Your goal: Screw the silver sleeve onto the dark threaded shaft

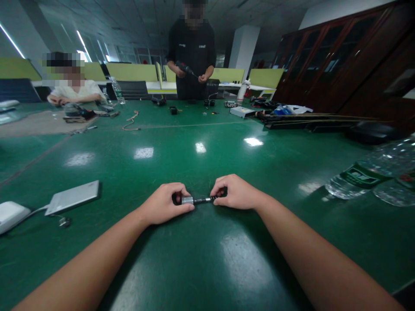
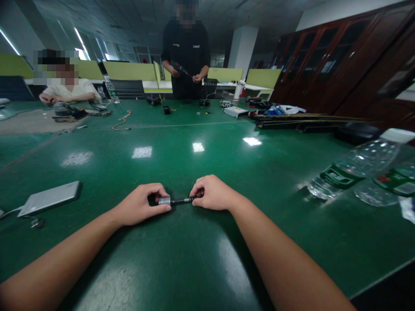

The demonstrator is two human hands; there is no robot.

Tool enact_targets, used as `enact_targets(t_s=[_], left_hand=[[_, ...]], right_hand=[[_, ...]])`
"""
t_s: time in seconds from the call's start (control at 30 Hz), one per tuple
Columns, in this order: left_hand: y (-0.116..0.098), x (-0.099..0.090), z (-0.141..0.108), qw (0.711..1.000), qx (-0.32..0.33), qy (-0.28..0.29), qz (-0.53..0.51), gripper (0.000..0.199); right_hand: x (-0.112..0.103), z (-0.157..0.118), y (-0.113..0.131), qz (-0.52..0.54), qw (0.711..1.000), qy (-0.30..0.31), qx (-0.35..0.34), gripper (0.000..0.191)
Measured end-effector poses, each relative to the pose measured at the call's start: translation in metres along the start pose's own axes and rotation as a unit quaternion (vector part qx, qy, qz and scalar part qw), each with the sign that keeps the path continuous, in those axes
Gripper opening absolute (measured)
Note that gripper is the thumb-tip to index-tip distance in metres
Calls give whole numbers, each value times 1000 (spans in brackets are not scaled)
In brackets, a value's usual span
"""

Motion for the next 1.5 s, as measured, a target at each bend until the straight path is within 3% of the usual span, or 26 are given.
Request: enact_targets(t_s=[0.13, 0.3, 0.53, 0.8, 1.5], left_hand=[[0, 1, 0, 1000, -2, 4, 4, 22], [1, 2, 0, 1000, -3, 3, 4, 22], [-2, 2, 0, 1000, 4, 12, 2, 26], [-2, 3, 1, 1000, -2, 17, -8, 22], [-2, 2, 2, 1000, 13, 14, -11, 21]], right_hand=[[8, 2, 10, 18, 1000, -4, -13, 15], [14, 5, 18, 125, 991, -33, -17, 39], [14, 4, 27, 28, 998, -24, -40, 29], [24, 4, 37, -8, 996, -20, -84, 24], [24, 6, 37, -13, 997, -28, -77, 14]])
Point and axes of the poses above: each hand's wrist, its own z-axis towards the middle knuckle, its own x-axis out of the palm, y = z × x, the point moved 8 cm from there along z, towards the middle knuckle, and after that the axes turned 4 degrees about y, right-handed, at the moved point
